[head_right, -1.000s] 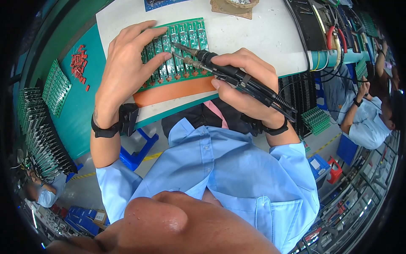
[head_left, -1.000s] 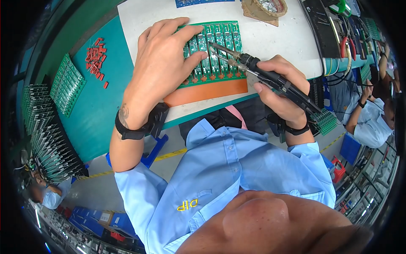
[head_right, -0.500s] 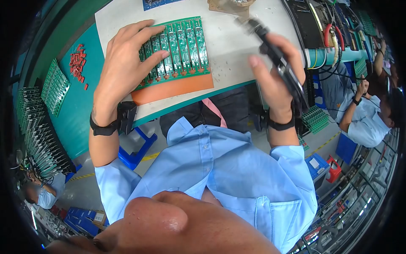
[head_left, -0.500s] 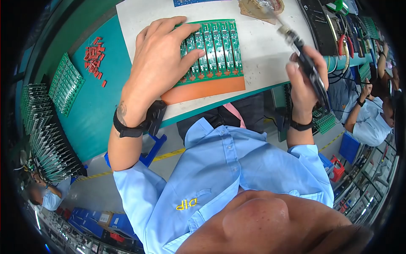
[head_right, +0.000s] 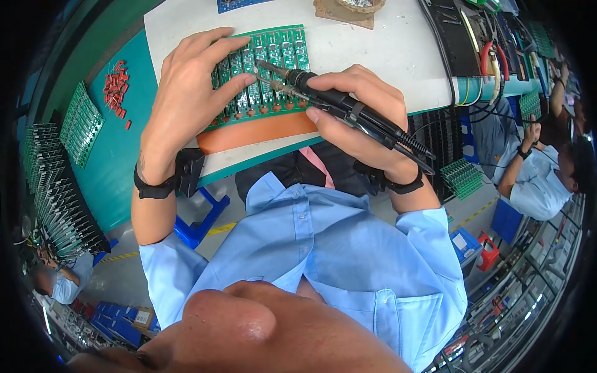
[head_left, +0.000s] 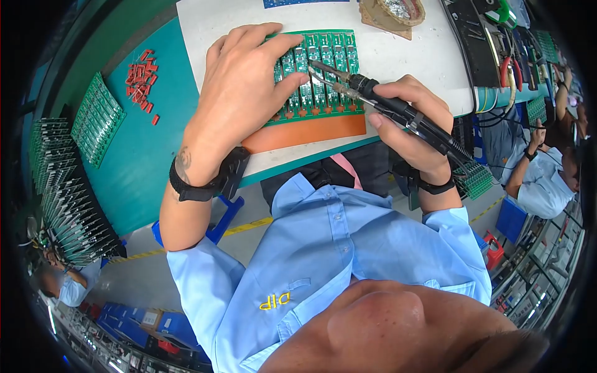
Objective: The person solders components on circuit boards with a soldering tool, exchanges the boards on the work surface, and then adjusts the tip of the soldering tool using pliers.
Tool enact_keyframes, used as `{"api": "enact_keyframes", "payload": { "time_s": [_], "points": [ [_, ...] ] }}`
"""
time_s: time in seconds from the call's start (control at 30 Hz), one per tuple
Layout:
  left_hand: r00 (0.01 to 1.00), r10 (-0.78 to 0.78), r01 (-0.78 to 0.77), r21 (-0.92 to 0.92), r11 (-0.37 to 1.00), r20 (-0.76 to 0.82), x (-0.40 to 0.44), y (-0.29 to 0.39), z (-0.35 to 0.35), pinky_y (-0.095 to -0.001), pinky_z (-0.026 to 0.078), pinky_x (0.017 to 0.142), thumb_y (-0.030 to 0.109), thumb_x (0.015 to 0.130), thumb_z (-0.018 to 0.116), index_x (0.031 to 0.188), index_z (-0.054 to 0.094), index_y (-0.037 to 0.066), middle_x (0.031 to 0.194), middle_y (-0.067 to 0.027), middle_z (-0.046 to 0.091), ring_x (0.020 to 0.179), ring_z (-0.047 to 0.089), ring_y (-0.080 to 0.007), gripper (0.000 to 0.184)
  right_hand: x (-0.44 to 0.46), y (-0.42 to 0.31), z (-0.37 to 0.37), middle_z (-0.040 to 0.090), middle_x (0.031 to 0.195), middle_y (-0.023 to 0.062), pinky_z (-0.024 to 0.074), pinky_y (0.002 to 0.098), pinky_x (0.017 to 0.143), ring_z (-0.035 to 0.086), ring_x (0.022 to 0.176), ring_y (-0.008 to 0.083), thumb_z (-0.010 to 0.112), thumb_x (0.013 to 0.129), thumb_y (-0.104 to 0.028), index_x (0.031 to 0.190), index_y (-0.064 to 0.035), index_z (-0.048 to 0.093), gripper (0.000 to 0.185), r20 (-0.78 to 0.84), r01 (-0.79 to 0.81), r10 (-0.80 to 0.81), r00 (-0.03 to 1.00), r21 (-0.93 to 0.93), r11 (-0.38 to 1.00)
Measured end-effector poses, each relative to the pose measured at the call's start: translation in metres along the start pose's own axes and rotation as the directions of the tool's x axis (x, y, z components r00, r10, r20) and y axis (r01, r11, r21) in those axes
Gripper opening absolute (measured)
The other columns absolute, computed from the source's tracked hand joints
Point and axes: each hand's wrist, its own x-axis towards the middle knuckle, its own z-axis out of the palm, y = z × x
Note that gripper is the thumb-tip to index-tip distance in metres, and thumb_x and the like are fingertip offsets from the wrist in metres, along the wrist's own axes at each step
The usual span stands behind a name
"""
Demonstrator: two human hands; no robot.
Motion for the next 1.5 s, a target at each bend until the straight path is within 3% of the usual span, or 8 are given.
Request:
{"api": "enact_keyframes", "payload": {
  "time_s": [0.47, 0.6, 0.8, 0.87, 0.93, 1.07, 1.33, 1.5],
  "points": [
    [1.000, 0.000, 0.000, -0.007, 1.000, -0.006, 0.000, 0.001, 0.000, -0.0486, 0.039, 0.105, 0.024, 0.076, 0.082, 0.118, 0.071, 0.011, 0.126, -0.0137, 0.064, 0.122, 0.056, -0.0315, 0.045, 0.003, -0.003, -0.002, 0.069, 0.088, 0.0110, 0.0519, 0.0273, 0.068, 0.067, 0.078, 0.0183, 0.079, 0.073, -0.001, 0.106, 0.0002, 0.070, 0.034, 0.011, -0.041, 0.042, 0.999, -0.007, 0.999],
    [1.000, 0.008, -0.008, 0.000, 1.000, -0.009, 0.001, 0.000, 0.000, -0.0486, 0.039, 0.104, 0.023, 0.076, 0.082, 0.118, 0.071, 0.011, 0.126, -0.0142, 0.064, 0.121, 0.056, -0.0319, 0.045, 0.002, -0.005, -0.005, 0.067, 0.088, 0.0143, 0.0484, 0.0266, 0.070, 0.064, 0.080, 0.0182, 0.076, 0.074, 0.004, 0.106, 0.0052, 0.066, 0.035, 0.017, -0.028, 0.028, 0.999, 0.006, 1.000],
    [0.999, -0.008, 0.007, 0.016, 1.000, 0.049, 0.001, -0.002, -0.003, -0.0451, 0.041, 0.105, 0.027, 0.079, 0.079, 0.121, 0.068, 0.010, 0.130, -0.0159, 0.062, 0.123, 0.054, -0.0357, 0.046, -0.016, 0.002, -0.018, 0.062, 0.097, 0.0097, 0.0490, 0.0275, 0.079, 0.058, 0.081, 0.0142, 0.074, 0.080, 0.002, 0.116, 0.0045, 0.062, 0.037, -0.201, -0.047, 0.040, 0.979, -0.030, 0.998],
    [0.999, -0.025, 0.026, -0.019, 0.999, 0.042, -0.001, 0.000, -0.002, -0.0537, 0.034, 0.106, 0.030, 0.080, 0.078, 0.120, 0.068, 0.013, 0.131, -0.0134, 0.060, 0.126, 0.050, -0.0329, 0.045, -0.018, 0.027, -0.015, 0.061, 0.100, 0.0081, 0.0492, 0.0276, 0.081, 0.057, 0.082, 0.0131, 0.074, 0.083, 0.001, 0.121, 0.0036, 0.060, 0.040, -0.327, 0.000, -0.015, 0.945, -0.045, 0.999],
    [0.995, -0.044, 0.044, 0.004, 0.999, 0.091, -0.001, 0.001, -0.006, -0.0495, 0.036, 0.107, 0.034, 0.082, 0.076, 0.124, 0.067, 0.013, 0.134, -0.0159, 0.059, 0.128, 0.049, -0.0358, 0.048, -0.013, 0.046, -0.011, 0.060, 0.106, 0.0057, 0.0480, 0.0266, 0.086, 0.056, 0.089, 0.0114, 0.071, 0.088, -0.002, 0.131, 0.0016, 0.055, 0.046, -0.494, -0.267, 0.234, 0.837, 0.004, 0.964],
    [0.995, -0.055, 0.053, 0.027, 0.998, 0.081, 0.000, 0.002, -0.007, -0.0495, 0.034, 0.107, 0.033, 0.081, 0.076, 0.124, 0.067, 0.013, 0.133, -0.0159, 0.059, 0.128, 0.049, -0.0350, 0.048, -0.019, 0.065, -0.014, 0.058, 0.106, 0.0036, 0.0461, 0.0240, 0.088, 0.055, 0.094, 0.0098, 0.071, 0.090, -0.004, 0.136, -0.0005, 0.052, 0.050, -0.507, -0.172, 0.254, 0.824, 0.204, 0.964],
    [0.994, -0.058, 0.062, -0.047, 0.997, 0.089, -0.002, 0.001, -0.005, -0.0482, 0.031, 0.110, 0.035, 0.079, 0.078, 0.123, 0.068, 0.012, 0.133, -0.0151, 0.059, 0.129, 0.048, -0.0331, 0.050, -0.022, 0.068, -0.012, 0.059, 0.107, 0.0040, 0.0457, 0.0241, 0.087, 0.055, 0.095, 0.0103, 0.069, 0.091, -0.004, 0.134, -0.0007, 0.054, 0.046, -0.477, -0.124, 0.207, 0.854, 0.200, 0.972],
    [0.998, -0.035, 0.039, -0.069, 0.997, 0.058, 0.000, -0.002, -0.003, -0.0569, 0.031, 0.107, 0.035, 0.077, 0.080, 0.121, 0.068, 0.013, 0.129, -0.0143, 0.060, 0.128, 0.048, -0.0328, 0.051, -0.022, 0.068, -0.013, 0.060, 0.107, 0.0043, 0.0461, 0.0247, 0.086, 0.055, 0.095, 0.0106, 0.069, 0.091, -0.004, 0.133, -0.0004, 0.054, 0.045, -0.470, -0.142, 0.221, 0.855, 0.199, 0.970]
  ]
}}
